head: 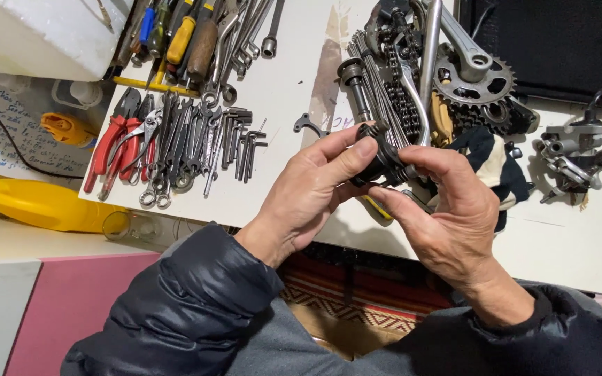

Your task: The person cleans a small black bicycle component using a cloth and an Allen key. They wipe the part thoroughly, then use the Allen key to unscrew and remove a small screw from the component before wiping it again.

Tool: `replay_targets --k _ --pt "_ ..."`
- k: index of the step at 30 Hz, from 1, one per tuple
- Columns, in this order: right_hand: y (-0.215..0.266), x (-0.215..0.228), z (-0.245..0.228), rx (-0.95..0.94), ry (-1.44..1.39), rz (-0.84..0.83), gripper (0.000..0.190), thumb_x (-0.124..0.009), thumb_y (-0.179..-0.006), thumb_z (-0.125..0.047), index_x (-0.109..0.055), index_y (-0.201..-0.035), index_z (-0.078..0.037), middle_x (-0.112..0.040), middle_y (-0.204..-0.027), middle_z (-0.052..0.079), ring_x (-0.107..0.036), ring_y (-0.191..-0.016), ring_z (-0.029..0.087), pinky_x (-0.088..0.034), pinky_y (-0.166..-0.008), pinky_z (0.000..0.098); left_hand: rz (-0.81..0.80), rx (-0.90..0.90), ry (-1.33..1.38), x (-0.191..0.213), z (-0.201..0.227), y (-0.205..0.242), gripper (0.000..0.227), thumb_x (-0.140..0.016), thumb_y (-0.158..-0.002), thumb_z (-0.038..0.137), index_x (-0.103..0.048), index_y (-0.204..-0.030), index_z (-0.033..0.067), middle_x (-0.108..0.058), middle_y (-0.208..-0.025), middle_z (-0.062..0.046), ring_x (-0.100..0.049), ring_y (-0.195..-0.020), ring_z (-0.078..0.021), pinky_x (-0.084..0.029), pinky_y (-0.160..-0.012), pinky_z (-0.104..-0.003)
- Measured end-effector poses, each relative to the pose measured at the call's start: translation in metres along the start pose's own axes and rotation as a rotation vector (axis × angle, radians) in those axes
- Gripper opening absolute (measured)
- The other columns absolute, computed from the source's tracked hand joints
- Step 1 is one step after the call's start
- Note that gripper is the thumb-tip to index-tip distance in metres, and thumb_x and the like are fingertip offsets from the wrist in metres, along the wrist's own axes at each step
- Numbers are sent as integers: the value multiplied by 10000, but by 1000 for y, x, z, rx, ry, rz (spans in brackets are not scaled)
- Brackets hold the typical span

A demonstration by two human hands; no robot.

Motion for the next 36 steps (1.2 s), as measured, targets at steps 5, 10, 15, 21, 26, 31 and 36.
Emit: replay_targets --k 5,10,15,21,26,31,36 --pt "-3 -1 -5 29 2 -44 455 -867 -847 -154 -628 -1212 -26 -674 -1102 103 -628 -947 173 -506 -909 277 130 76 -50 0 8 3 473 -713 -827 245 -680 -1231 1 -727 -1096 -117 -667 -952 -187 -580 -785 -329" --pt "-17 6 -16 131 -2 -161 379 -831 -870 -130 -650 -1184 -20 -689 -1118 141 -694 -830 178 -544 -851 290 192 87 -79 5 13 5 433 -696 -824 338 -733 -1085 -6 -747 -955 -143 -677 -876 -237 -574 -802 -392" --pt "-29 52 30 172 516 -68 187 -727 -1080 -150 -738 -1099 36 -730 -970 169 -658 -748 207 -532 -629 327 378 138 -110 14 18 13 463 -636 -855 336 -720 -1127 -29 -746 -1025 -179 -687 -843 -239 -555 -641 -343" --pt "-10 88 122 -751 993 -568 739 -586 -881 -772 -623 -1164 -90 -641 -1026 146 -640 -885 315 -565 -803 525 410 151 -78 12 18 14 385 -657 -864 314 -673 -1068 -13 -710 -993 -150 -690 -849 -243 -587 -667 -348" --pt "1 81 135 -840 853 -616 651 -599 -889 -611 -593 -1357 -159 -592 -1405 184 -573 -1256 401 -468 -1016 590 380 178 -91 1 17 15 427 -625 -881 286 -673 -1196 1 -708 -1117 -146 -663 -889 -233 -578 -664 -326" --pt "-6 93 114 -951 699 -468 454 -639 -933 -461 -639 -1319 -222 -556 -1476 135 -568 -1272 387 -462 -1058 618 338 158 -65 3 8 9 379 -642 -888 275 -661 -1167 19 -696 -1058 -135 -652 -861 -228 -573 -639 -342" --pt "2 118 127 -891 -73 -82 261 -669 -894 -12 -634 -1152 -6 -608 -1203 117 -608 -1013 240 -547 -884 353 297 149 -74 2 7 7 452 -638 -884 267 -643 -1256 11 -647 -1055 -139 -627 -840 -229 -580 -644 -336"
Point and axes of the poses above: each hand's wrist, its own y-axis away from the middle knuckle, its own x-axis out of the back of the hand, z = x × y, the point moved 8 cm from there along -y, towards the middle knuckle
